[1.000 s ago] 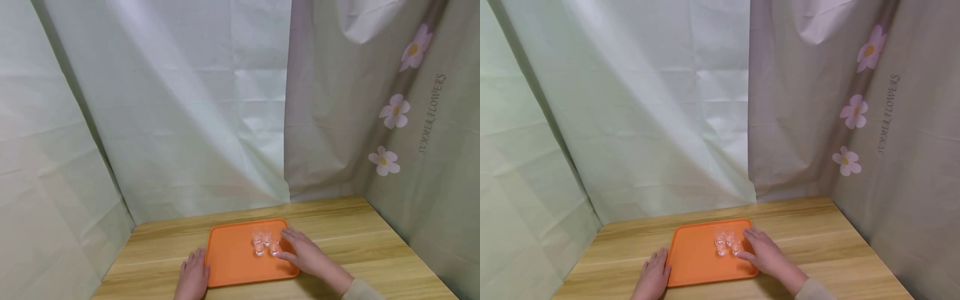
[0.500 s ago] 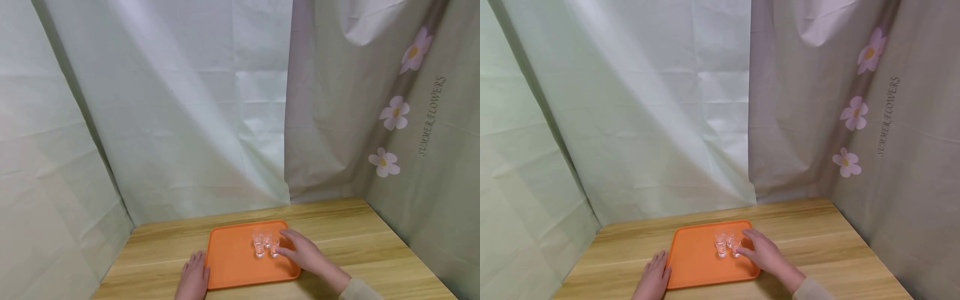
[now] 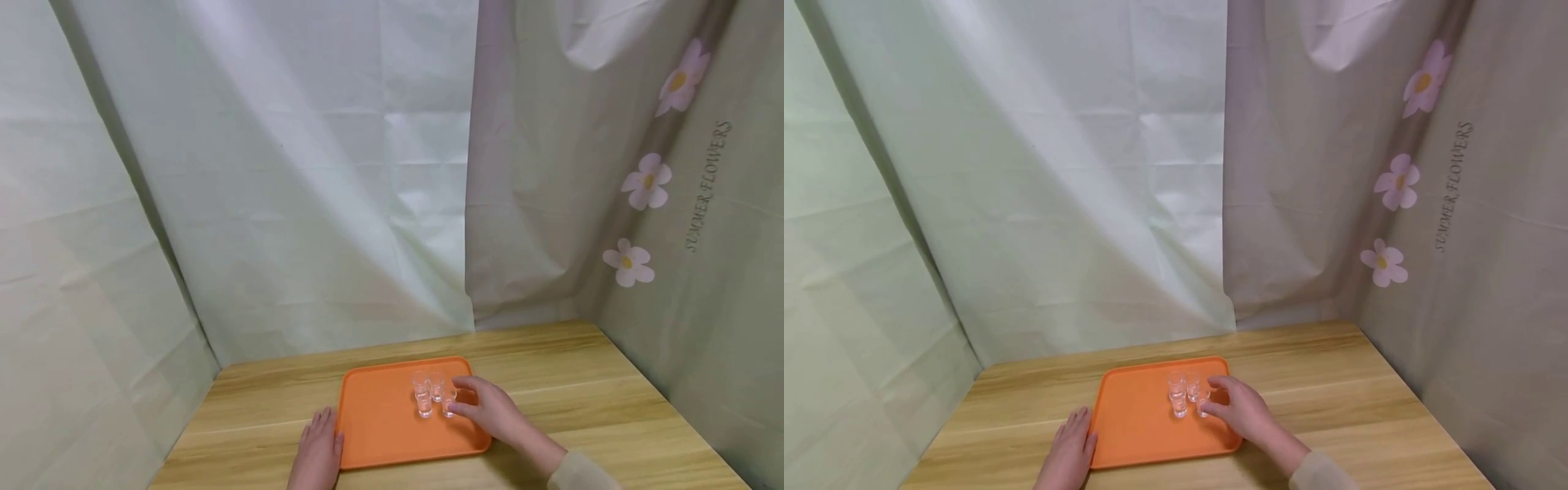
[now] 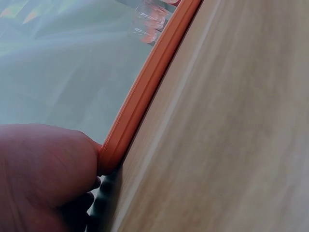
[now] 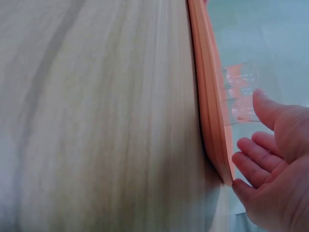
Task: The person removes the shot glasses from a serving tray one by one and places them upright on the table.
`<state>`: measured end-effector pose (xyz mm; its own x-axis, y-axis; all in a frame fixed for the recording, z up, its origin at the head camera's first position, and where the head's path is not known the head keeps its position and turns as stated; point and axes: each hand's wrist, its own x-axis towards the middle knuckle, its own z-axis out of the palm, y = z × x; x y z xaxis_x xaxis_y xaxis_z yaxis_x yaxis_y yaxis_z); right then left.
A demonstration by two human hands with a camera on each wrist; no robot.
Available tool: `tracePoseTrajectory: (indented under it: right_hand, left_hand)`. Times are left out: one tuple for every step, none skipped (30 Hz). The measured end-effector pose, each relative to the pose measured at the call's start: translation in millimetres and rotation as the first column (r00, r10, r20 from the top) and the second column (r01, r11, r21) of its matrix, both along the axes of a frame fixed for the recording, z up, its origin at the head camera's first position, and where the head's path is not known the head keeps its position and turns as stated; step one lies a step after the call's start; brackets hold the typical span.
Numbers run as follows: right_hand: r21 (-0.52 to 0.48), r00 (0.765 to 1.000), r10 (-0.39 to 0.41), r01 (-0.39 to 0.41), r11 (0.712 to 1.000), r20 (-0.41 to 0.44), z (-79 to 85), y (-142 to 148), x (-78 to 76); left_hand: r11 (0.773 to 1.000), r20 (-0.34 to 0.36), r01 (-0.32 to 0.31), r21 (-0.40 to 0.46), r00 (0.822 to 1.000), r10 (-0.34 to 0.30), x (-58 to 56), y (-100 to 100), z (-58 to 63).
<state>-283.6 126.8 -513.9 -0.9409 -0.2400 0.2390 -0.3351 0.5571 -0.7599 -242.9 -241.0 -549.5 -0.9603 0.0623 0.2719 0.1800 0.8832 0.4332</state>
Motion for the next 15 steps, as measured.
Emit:
tracePoseTrajectory:
  right_hand:
    - [-0.014, 1.0, 0.003, -0.003, 1.0, 0.008, 0.0, -0.4, -0.6]
    - [-0.027, 1.0, 0.005, -0.005, 1.0, 0.015, -0.4, -0.8, -1.1]
    - [-0.039, 1.0, 0.008, -0.008, 0.999, 0.02, -0.6, -1.2, -1.8]
    - [-0.051, 1.0, 0.011, -0.01, 0.999, 0.026, -1.1, -1.8, -2.5]
    - [-0.06, 1.0, 0.015, -0.013, 0.998, 0.027, -1.5, -2.2, -3.2]
    - [-0.066, 1.0, 0.015, -0.013, 0.998, 0.028, -2.1, -2.8, -3.9]
    - [-0.07, 0.999, 0.015, -0.013, 0.997, 0.029, -2.6, -3.5, -4.5]
    - [-0.067, 1.0, 0.014, -0.012, 0.998, 0.026, -3.3, -4.3, -4.9]
    - [-0.065, 1.0, 0.013, -0.011, 0.998, 0.022, -3.9, -5.0, -5.2]
    - [-0.061, 1.0, 0.01, -0.009, 0.998, 0.017, -4.5, -5.8, -5.4]
    - [-0.057, 1.0, 0.006, -0.005, 0.998, 0.013, -5.0, -6.6, -5.4]
    - [-0.051, 1.0, 0.001, 0.0, 0.999, 0.009, -5.7, -7.5, -5.3]
    - [-0.05, 1.0, -0.002, 0.002, 0.999, 0.005, -6.0, -8.2, -5.2]
    - [-0.05, 1.0, -0.006, 0.006, 0.999, 0.001, -6.4, -8.8, -5.2]
    - [-0.054, 1.0, -0.008, 0.008, 0.999, -0.002, -6.3, -9.3, -5.1]
  left_hand:
    - [1.0, -0.008, 0.0, -0.001, 1.0, 0.0, -0.2, -0.2, -0.9]
    - [1.0, -0.012, 0.0, -0.002, 1.0, 0.0, -0.3, -0.2, -1.5]
    - [1.0, -0.017, 0.0, -0.003, 1.0, 0.0, -0.2, -0.1, -1.8]
    - [1.0, -0.021, 0.001, -0.005, 1.0, -0.001, -0.3, -0.1, -2.1]
    - [1.0, -0.024, 0.001, -0.007, 1.0, -0.001, -0.5, -0.2, -2.5]
    - [1.0, -0.024, 0.0, -0.007, 1.0, 0.0, -0.6, -0.2, -2.5]
    - [1.0, -0.021, -0.002, -0.006, 1.0, 0.001, -0.5, -0.1, -2.4]
    - [1.0, -0.017, -0.003, -0.006, 1.0, 0.003, -0.2, 0.1, -2.1]
    - [1.0, -0.013, -0.005, -0.005, 1.0, 0.005, -0.1, 0.2, -1.9]
    - [1.0, -0.006, -0.008, -0.005, 1.0, 0.008, -0.3, 0.2, -2.1]
    - [1.0, -0.006, -0.009, -0.005, 1.0, 0.009, -0.3, 0.2, -2.2]
    - [1.0, 0.0, -0.011, -0.006, 1.0, 0.011, -0.3, 0.3, -1.8]
    - [1.0, 0.004, -0.013, -0.007, 1.0, 0.013, -0.6, 0.4, -1.9]
    - [1.0, 0.002, -0.012, -0.006, 1.0, 0.012, -0.7, 0.5, -1.7]
    - [1.0, -0.006, -0.01, -0.006, 1.0, 0.01, -1.5, 0.3, -2.1]
